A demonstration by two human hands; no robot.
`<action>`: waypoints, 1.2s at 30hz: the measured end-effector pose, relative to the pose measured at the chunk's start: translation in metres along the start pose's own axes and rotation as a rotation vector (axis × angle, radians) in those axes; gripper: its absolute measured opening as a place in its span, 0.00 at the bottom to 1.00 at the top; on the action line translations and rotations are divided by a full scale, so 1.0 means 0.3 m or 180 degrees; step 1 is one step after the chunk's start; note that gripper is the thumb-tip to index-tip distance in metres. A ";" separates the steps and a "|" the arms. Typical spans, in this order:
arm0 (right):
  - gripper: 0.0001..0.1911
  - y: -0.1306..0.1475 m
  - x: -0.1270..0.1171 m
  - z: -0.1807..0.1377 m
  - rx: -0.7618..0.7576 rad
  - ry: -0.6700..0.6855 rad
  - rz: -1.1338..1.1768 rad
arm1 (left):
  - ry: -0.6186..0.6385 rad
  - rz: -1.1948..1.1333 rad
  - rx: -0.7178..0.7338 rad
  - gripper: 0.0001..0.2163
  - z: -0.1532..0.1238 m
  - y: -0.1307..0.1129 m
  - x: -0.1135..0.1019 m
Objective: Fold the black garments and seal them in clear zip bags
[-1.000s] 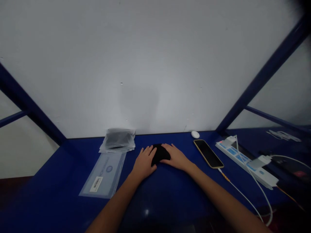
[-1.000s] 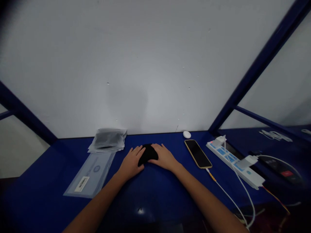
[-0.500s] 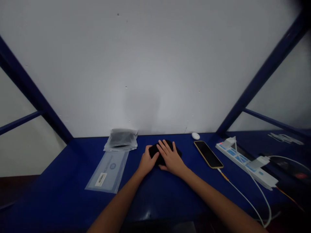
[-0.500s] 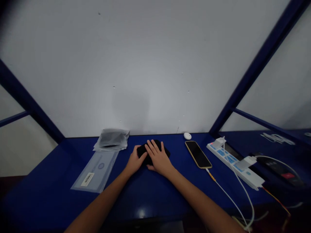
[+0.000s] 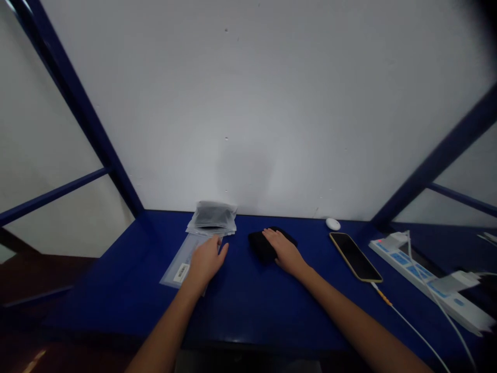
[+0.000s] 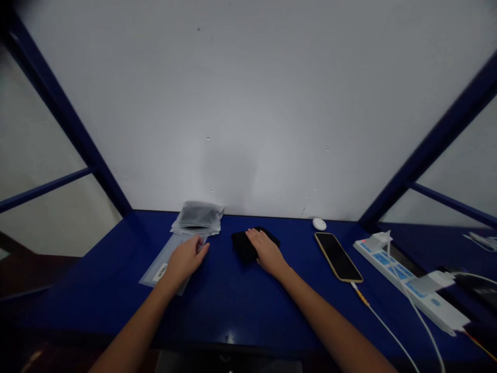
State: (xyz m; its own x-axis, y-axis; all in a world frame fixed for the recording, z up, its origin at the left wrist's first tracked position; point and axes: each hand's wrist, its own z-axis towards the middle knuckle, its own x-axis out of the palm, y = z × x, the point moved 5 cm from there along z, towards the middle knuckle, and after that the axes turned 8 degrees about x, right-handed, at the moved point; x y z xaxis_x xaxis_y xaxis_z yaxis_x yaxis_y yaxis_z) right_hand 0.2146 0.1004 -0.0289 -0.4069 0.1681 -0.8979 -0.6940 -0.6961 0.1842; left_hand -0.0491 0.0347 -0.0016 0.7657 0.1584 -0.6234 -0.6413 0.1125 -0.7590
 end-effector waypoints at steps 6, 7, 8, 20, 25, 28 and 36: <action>0.44 -0.044 -0.014 -0.023 0.0275 -0.0191 -0.0052 | 0.0193 0.2019 0.0189 0.10 -0.104 0.060 -0.007; 0.43 -0.055 -0.023 -0.032 0.0333 -0.0233 -0.0056 | 0.0232 0.2011 0.0311 0.09 -0.117 0.052 0.014; 0.42 -0.065 -0.033 -0.042 0.0389 -0.0284 -0.0049 | 0.0270 0.1975 0.0423 0.09 -0.131 0.040 0.038; 0.33 -0.213 -0.156 -0.088 0.1285 -0.1131 0.0531 | 0.1089 0.0365 0.2239 0.08 -0.083 -0.212 0.364; 0.34 -0.238 -0.210 -0.103 0.1274 -0.1512 0.0493 | 0.1011 0.0174 0.2375 0.07 0.138 -0.228 0.445; 0.35 -0.225 -0.248 -0.105 0.1077 -0.1741 0.0399 | 0.0840 0.0052 0.2264 0.07 0.200 -0.206 0.445; 0.31 -0.113 -0.217 -0.068 0.0325 -0.1445 0.0194 | 0.0490 0.0004 0.1911 0.08 0.171 -0.083 0.338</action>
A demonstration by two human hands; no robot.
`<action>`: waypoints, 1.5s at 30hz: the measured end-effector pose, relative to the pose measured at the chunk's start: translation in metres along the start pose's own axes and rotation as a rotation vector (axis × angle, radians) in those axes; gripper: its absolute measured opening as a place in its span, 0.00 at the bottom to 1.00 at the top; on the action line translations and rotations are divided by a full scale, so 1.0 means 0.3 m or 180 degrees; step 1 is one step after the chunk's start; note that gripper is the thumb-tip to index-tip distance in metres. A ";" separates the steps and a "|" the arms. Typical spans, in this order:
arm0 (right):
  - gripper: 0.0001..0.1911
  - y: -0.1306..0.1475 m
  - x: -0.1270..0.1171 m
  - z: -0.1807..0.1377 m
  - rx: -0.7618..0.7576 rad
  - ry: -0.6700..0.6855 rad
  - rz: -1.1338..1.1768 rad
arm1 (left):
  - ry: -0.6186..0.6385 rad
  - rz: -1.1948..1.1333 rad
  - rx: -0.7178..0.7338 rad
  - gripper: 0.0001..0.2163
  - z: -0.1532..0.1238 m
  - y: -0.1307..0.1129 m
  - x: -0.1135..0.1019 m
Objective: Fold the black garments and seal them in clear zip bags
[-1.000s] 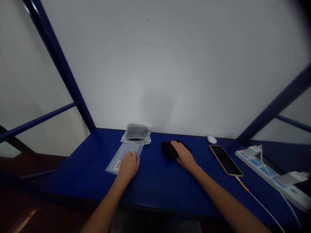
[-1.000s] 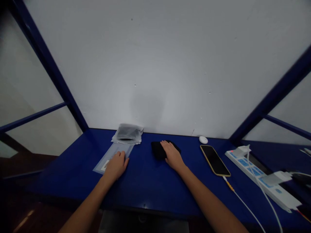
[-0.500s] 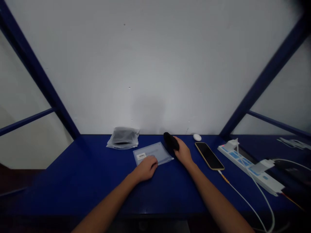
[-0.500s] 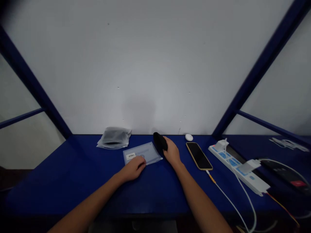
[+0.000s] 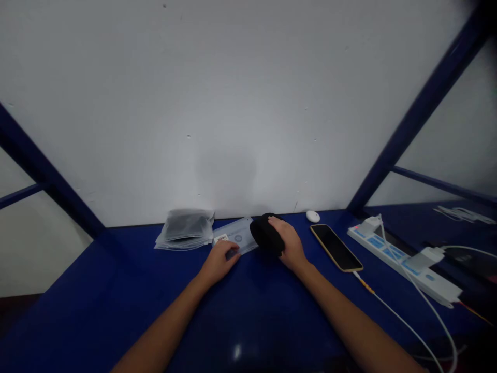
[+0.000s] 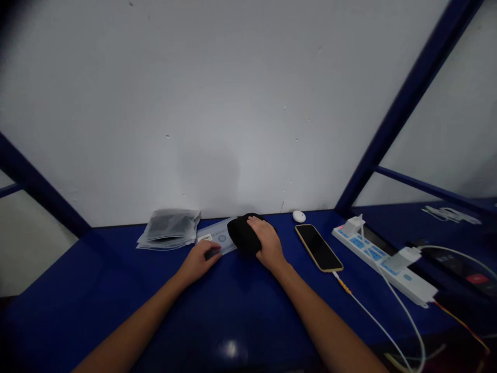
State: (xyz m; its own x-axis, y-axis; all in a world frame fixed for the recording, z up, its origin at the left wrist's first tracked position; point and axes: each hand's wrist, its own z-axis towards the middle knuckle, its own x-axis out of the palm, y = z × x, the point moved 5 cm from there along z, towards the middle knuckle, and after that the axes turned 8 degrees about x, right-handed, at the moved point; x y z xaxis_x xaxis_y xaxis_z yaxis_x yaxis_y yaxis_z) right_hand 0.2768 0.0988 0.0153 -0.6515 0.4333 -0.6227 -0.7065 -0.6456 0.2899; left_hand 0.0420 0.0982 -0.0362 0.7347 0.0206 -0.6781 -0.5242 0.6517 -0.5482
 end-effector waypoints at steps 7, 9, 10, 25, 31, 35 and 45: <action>0.29 0.047 0.051 -0.013 -0.0332 0.0253 -0.0033 | 0.0059 0.0082 0.0059 0.05 0.009 0.004 0.001; 0.29 0.061 0.041 -0.014 -0.0394 0.0209 -0.0054 | -0.0006 0.0046 0.0015 0.06 0.011 0.002 -0.006; 0.29 0.071 0.036 -0.015 -0.0442 0.0197 -0.0077 | -0.0030 0.0033 -0.0011 0.06 0.012 0.002 -0.009; 0.26 0.271 0.133 -0.098 -0.1602 0.1350 -0.0469 | -0.0659 0.0208 0.0182 0.06 0.009 0.029 -0.044; 0.30 0.241 0.133 -0.088 -0.1369 0.1307 -0.0529 | -0.0632 0.0271 0.0492 0.07 0.017 -0.015 -0.046; 0.27 0.202 0.114 -0.069 -0.1021 0.0926 -0.0742 | -0.0561 0.0280 0.0645 0.09 0.014 -0.053 -0.052; 0.26 0.155 0.133 -0.046 -0.0655 0.1154 -0.0920 | -0.0506 0.0604 0.0927 0.09 0.015 -0.062 -0.035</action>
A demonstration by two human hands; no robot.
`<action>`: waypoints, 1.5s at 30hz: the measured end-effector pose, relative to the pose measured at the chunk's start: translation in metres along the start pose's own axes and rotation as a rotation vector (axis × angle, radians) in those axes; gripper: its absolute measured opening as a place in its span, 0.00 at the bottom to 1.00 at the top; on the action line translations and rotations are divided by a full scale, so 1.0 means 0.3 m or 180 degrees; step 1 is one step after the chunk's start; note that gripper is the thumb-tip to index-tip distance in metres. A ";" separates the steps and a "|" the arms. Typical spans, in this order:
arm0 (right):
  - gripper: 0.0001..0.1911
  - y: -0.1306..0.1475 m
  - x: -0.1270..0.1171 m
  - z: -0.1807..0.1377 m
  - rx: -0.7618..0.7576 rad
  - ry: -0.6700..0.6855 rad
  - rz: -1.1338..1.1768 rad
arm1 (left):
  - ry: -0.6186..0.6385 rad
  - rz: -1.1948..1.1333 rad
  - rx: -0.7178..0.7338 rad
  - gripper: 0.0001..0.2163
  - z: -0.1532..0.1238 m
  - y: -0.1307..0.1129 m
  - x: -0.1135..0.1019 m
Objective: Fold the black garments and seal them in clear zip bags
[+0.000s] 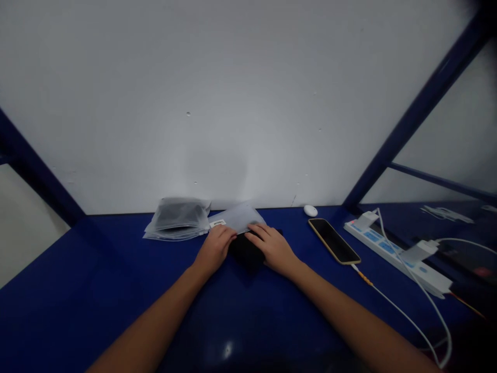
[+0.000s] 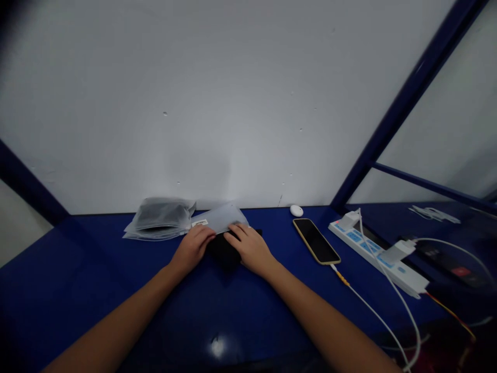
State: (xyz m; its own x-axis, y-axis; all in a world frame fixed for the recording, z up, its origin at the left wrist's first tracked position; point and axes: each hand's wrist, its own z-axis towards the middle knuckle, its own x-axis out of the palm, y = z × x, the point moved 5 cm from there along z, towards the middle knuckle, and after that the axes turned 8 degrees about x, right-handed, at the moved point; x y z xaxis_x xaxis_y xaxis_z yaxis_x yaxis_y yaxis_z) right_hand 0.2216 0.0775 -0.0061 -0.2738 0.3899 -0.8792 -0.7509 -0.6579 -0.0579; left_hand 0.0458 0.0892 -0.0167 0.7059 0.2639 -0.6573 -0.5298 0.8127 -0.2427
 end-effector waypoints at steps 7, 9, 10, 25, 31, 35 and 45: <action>0.37 -0.015 -0.033 -0.004 0.0323 -0.0010 -0.0035 | 0.0334 0.0337 -0.0366 0.07 -0.022 0.024 0.009; 0.38 -0.019 -0.038 -0.003 0.0442 -0.0013 -0.0048 | 0.0394 0.0266 -0.0431 0.05 -0.024 0.022 0.015; 0.37 -0.019 -0.038 -0.001 0.0490 -0.0034 -0.0085 | 0.0392 0.0251 -0.0447 0.05 -0.024 0.020 0.017; 0.39 0.026 0.015 0.012 0.0184 0.0139 -0.0177 | -0.0002 0.0360 -0.0356 0.07 -0.007 -0.005 -0.019; 0.31 0.028 0.014 0.019 0.0567 0.0120 -0.0577 | 0.0195 0.0325 0.0102 0.09 0.003 -0.059 -0.004; 0.25 0.032 0.031 0.030 0.0770 0.0066 -0.0766 | 0.0210 0.0390 0.0126 0.09 0.008 -0.072 0.000; 0.29 0.022 0.016 0.042 0.0648 0.0104 -0.0556 | 0.0392 0.0668 0.0162 0.08 0.016 -0.090 0.012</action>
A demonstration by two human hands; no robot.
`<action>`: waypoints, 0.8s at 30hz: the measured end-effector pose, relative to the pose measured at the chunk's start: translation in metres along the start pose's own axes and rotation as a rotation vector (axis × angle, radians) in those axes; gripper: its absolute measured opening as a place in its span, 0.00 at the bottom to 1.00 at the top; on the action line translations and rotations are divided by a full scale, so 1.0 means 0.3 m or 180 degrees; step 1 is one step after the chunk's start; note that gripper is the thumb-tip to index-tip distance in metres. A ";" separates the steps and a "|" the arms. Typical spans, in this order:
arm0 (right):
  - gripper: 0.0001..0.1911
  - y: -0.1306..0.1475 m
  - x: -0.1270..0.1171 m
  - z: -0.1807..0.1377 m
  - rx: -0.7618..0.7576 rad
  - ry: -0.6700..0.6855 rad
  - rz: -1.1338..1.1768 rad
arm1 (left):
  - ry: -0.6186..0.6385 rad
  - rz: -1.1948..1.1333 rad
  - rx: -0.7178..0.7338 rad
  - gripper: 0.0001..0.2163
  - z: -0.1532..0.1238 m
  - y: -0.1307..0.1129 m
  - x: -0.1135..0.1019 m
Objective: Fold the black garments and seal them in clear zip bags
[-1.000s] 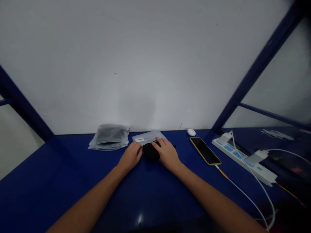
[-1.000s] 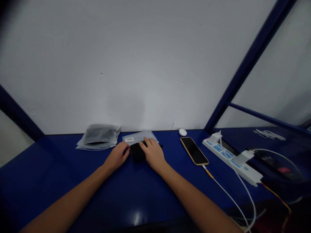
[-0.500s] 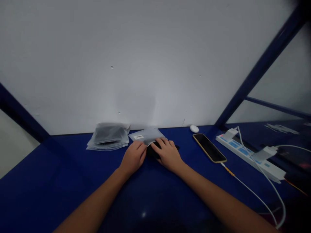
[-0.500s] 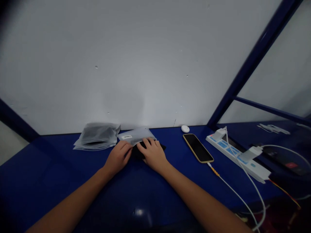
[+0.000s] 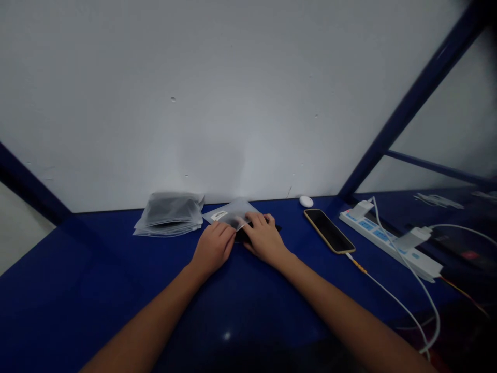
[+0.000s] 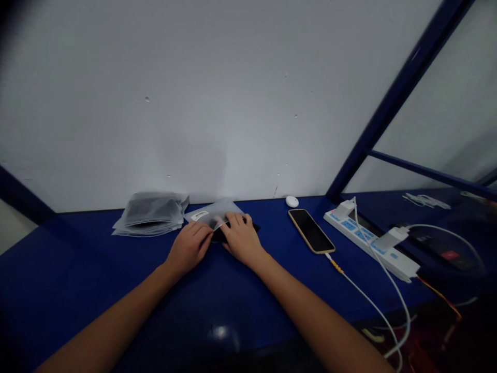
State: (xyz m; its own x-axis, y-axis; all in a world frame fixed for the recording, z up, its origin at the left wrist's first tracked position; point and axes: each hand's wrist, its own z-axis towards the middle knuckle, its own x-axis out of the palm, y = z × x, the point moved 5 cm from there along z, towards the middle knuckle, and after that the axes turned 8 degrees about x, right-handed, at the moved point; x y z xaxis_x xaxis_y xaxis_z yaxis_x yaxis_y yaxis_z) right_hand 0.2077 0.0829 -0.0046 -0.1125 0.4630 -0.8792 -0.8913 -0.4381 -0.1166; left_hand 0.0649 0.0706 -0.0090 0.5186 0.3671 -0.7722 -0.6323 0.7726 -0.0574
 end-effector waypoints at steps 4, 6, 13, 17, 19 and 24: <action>0.25 -0.041 -0.061 -0.030 -0.0406 0.0074 0.0453 | 0.0048 0.0246 -0.0151 0.08 -0.003 0.009 -0.012; 0.22 -0.052 -0.060 -0.034 -0.0443 0.0067 0.0495 | 0.0046 0.0270 -0.0150 0.08 -0.003 0.003 -0.016; 0.15 -0.004 -0.013 -0.003 -0.0060 -0.0272 0.0238 | -0.0024 0.0316 -0.0074 0.07 -0.001 -0.014 -0.027; 0.15 -0.049 -0.064 -0.018 0.0015 -0.0655 0.1188 | -0.0137 0.0516 -0.0296 0.06 -0.007 0.021 -0.052; 0.13 -0.126 -0.086 -0.028 0.0382 -0.0789 0.1674 | -0.0108 0.0658 -0.0397 0.07 -0.011 0.036 -0.061; 0.10 -0.249 -0.033 -0.030 0.0597 0.0142 0.1622 | 0.0160 0.1047 -0.0479 0.17 -0.015 0.030 -0.046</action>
State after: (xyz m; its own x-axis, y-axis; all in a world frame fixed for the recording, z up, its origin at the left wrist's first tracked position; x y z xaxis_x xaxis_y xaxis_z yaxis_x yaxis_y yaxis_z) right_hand 0.2794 0.1040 0.0086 -0.5355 0.1929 -0.8222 -0.7924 -0.4515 0.4102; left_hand 0.0496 0.0702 -0.0017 0.2467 0.5545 -0.7947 -0.8401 0.5311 0.1098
